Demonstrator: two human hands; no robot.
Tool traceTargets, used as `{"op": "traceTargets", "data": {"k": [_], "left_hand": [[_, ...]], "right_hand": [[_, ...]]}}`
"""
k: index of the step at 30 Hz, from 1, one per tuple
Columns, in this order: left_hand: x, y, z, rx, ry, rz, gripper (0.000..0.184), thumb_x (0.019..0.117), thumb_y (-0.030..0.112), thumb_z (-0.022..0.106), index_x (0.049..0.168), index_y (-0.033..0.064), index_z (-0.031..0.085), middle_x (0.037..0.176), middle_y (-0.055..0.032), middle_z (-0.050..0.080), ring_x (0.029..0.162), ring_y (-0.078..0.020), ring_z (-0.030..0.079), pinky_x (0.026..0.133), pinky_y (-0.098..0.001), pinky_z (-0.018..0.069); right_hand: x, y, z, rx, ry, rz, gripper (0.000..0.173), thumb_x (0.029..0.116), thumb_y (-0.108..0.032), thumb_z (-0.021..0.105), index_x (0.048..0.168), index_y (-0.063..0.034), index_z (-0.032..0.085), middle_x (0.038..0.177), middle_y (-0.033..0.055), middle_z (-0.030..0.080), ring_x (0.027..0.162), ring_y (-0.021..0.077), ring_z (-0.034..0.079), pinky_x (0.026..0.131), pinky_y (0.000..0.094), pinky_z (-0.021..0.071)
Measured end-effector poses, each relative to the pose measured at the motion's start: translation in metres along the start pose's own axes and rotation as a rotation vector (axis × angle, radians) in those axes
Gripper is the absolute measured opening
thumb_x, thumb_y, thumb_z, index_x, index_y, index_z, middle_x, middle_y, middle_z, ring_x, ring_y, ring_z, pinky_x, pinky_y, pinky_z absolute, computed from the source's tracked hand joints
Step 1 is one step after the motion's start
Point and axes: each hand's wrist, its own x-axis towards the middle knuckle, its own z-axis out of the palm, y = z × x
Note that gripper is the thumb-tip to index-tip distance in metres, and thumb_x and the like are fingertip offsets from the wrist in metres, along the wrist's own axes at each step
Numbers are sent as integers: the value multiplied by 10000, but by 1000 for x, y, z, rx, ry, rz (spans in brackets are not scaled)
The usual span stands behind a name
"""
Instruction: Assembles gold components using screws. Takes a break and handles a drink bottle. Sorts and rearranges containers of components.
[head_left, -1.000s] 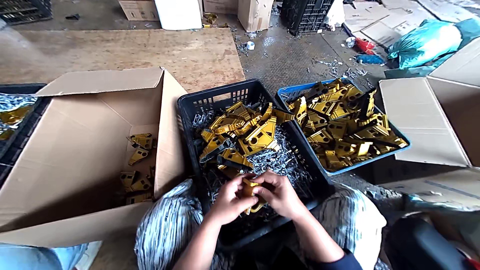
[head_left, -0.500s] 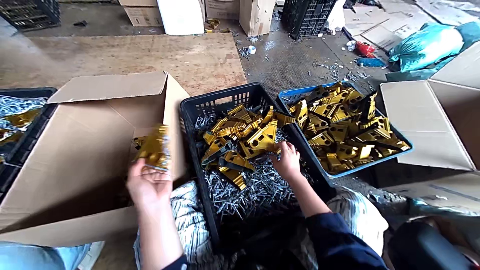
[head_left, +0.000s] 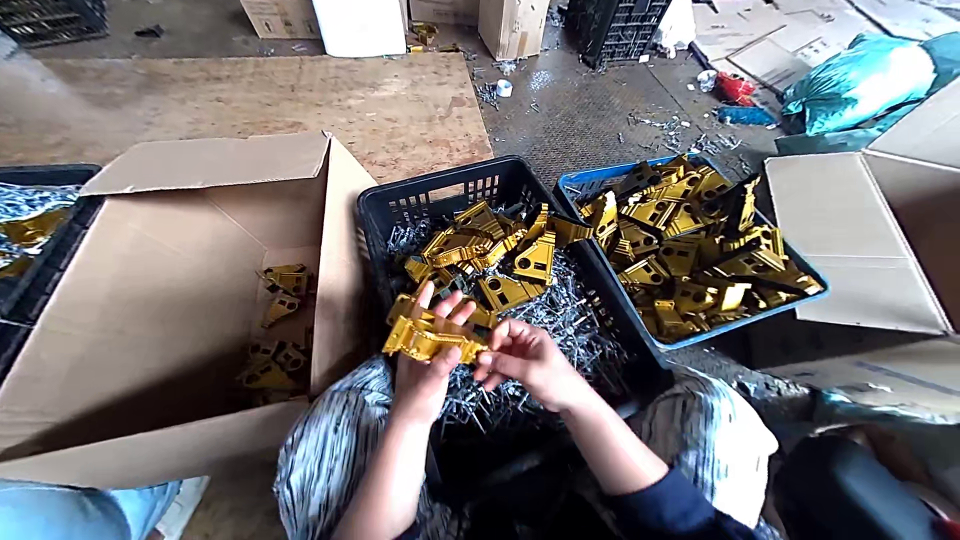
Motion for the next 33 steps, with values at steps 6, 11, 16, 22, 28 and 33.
{"op": "traceTargets", "data": {"k": [6, 11, 16, 22, 28, 33], "left_hand": [[4, 15, -5, 297, 229, 115, 817, 832, 144, 740, 1447, 58, 208, 1117, -22, 584, 901, -104, 664, 781, -289, 596], [7, 18, -7, 311, 481, -76, 754, 986, 719, 321, 1413, 99, 353, 1067, -23, 603, 816, -104, 642, 665, -288, 572], [4, 26, -10, 341, 373, -139, 338, 1110, 203, 382, 1394, 46, 478, 1164, -92, 659, 982, -187, 705, 816, -396, 629], [-10, 10, 1, 430, -61, -232, 213, 1038, 135, 539, 1151, 0, 660, 1043, -37, 716, 982, -108, 693, 911, -332, 586], [-16, 0, 8, 412, -144, -221, 227, 1054, 149, 510, 1106, 15, 685, 1005, -4, 719, 978, -56, 675, 919, -265, 557], [-17, -4, 13, 564, 15, -141, 312, 1076, 205, 468, 1031, 27, 720, 911, 18, 716, 901, -10, 664, 870, -230, 546]], "right_hand": [[5, 41, -34, -1017, 259, 481, 526, 930, -386, 722, 1297, -26, 609, 1068, 184, 732, 1007, 352, 715, 925, 582, 544], [-10, 44, -38, -580, 317, 234, 410, 933, -111, 711, 1281, 2, 526, 945, 85, 740, 752, 133, 703, 691, 319, 576], [-30, -1, -46, -302, 296, 24, 220, 996, -89, 605, 1176, -13, 706, 663, -60, 603, 508, -6, 491, 487, 170, 428], [-35, -7, -43, -407, 282, -340, 201, 983, -50, 590, 1080, -42, 765, 850, -90, 728, 643, -80, 553, 594, 128, 465], [-23, 15, -37, -684, 213, -585, 200, 1003, -135, 628, 1083, -16, 768, 928, 27, 753, 685, -33, 582, 633, 159, 500], [-23, 20, -33, -970, 193, -614, 292, 1036, -320, 591, 1151, -138, 789, 796, 57, 696, 676, 94, 602, 648, 270, 512]]}}
